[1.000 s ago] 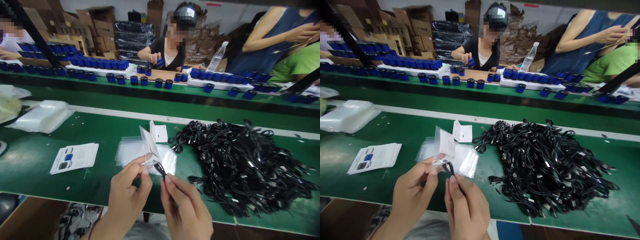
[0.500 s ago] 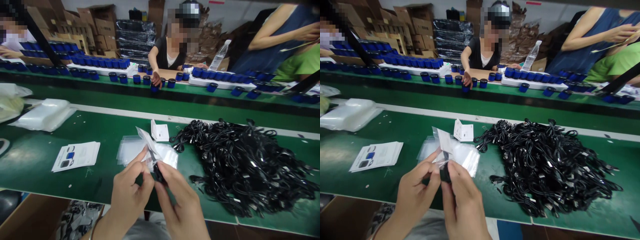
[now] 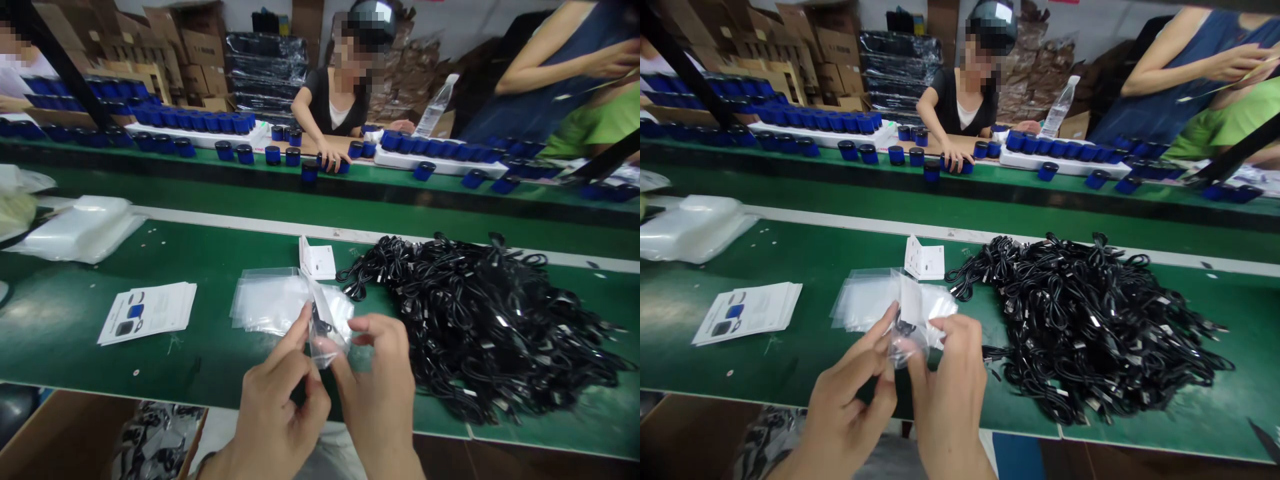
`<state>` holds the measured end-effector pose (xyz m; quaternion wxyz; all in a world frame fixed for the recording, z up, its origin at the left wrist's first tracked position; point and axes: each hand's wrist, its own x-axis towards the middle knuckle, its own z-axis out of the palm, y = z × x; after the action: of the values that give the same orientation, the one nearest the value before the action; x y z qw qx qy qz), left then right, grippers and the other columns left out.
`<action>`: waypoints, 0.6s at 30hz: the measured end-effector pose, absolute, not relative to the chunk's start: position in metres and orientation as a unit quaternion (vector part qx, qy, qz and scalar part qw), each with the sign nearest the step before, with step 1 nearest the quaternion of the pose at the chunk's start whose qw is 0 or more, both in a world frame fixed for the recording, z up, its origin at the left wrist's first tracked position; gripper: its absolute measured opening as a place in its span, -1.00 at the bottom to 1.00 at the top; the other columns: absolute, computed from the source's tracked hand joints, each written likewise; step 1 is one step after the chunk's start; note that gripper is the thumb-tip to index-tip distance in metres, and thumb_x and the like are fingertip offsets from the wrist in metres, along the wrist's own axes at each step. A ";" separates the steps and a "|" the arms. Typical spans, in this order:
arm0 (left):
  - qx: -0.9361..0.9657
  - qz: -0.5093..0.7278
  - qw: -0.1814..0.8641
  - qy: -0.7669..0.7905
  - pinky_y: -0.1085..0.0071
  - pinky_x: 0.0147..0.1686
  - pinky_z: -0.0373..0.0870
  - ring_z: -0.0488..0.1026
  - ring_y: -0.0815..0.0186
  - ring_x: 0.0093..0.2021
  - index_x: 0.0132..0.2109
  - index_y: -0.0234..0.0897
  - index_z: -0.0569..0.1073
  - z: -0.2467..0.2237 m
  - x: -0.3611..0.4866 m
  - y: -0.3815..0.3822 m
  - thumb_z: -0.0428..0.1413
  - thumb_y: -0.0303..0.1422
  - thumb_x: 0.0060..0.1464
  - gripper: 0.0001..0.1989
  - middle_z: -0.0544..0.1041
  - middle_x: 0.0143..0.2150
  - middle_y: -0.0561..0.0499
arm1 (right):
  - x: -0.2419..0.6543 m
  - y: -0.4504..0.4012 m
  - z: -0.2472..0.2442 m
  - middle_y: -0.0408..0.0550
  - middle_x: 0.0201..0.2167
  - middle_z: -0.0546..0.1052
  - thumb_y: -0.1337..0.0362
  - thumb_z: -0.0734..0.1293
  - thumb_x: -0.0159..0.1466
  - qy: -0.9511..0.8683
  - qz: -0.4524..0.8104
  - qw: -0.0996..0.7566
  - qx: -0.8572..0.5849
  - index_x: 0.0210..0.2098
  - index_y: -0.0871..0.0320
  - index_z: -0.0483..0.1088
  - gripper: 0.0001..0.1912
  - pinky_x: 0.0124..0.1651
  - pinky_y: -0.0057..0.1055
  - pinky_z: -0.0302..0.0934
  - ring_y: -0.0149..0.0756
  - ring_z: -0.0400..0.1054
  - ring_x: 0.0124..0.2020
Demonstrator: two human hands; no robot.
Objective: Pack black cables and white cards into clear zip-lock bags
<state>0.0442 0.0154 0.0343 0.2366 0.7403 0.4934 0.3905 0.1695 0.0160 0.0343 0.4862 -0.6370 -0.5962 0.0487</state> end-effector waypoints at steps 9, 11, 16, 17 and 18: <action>0.848 0.269 0.164 0.427 -0.31 0.12 0.00 0.14 -0.19 0.25 -0.02 -0.16 0.32 0.063 0.021 0.030 0.26 -0.16 -0.10 -0.50 0.35 0.21 -0.18 | 0.197 0.010 0.057 -0.16 -0.43 0.49 0.44 0.20 0.27 -0.704 0.346 0.342 -0.518 -0.33 0.13 0.42 -0.81 -0.36 -0.50 0.17 -0.39 0.38 -0.41; 0.834 0.203 0.266 0.439 -0.09 0.01 0.31 0.45 -0.07 0.03 0.09 -0.11 0.29 0.066 0.018 0.037 0.29 -0.15 -0.15 -0.36 0.56 -0.02 -0.06 | 0.200 0.009 0.064 -0.16 -0.43 0.50 0.44 0.18 0.28 -0.714 0.393 0.309 -0.490 -0.34 0.12 0.44 -0.78 -0.36 -0.50 0.17 -0.39 0.38 -0.40; 0.722 0.184 0.446 0.495 0.46 -0.38 0.41 0.53 0.32 -0.38 -0.27 -0.10 0.52 0.060 0.022 0.039 0.18 -0.33 -0.01 -0.90 0.60 -0.36 0.17 | 0.203 0.005 0.061 -0.14 -0.37 0.54 0.30 0.24 0.28 -0.594 0.472 0.380 -0.529 -0.15 0.10 0.40 -0.83 -0.29 -0.47 0.26 -0.36 0.42 -0.36; 0.700 0.209 0.454 0.510 0.48 -0.38 0.40 0.52 0.33 -0.39 -0.28 -0.11 0.52 0.058 0.022 0.039 0.18 -0.31 0.00 -0.91 0.59 -0.37 0.16 | 0.203 0.004 0.058 -0.12 -0.32 0.55 0.28 0.28 0.25 -0.571 0.484 0.394 -0.533 -0.10 0.10 0.37 -0.79 -0.25 -0.46 0.28 -0.34 0.43 -0.32; 0.683 0.225 0.462 0.519 0.49 -0.38 0.39 0.50 0.34 -0.39 -0.29 -0.13 0.52 0.055 0.022 0.038 0.17 -0.29 0.01 -0.91 0.58 -0.38 0.15 | 0.202 0.003 0.055 -0.11 -0.30 0.54 0.28 0.31 0.22 -0.560 0.491 0.400 -0.534 -0.11 0.11 0.38 -0.77 -0.23 -0.45 0.28 -0.33 0.43 -0.30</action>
<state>0.0223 0.0379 0.0554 0.4620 0.6832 0.5187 0.2252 0.2024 0.0027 0.0554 0.3998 -0.5337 -0.5604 0.4912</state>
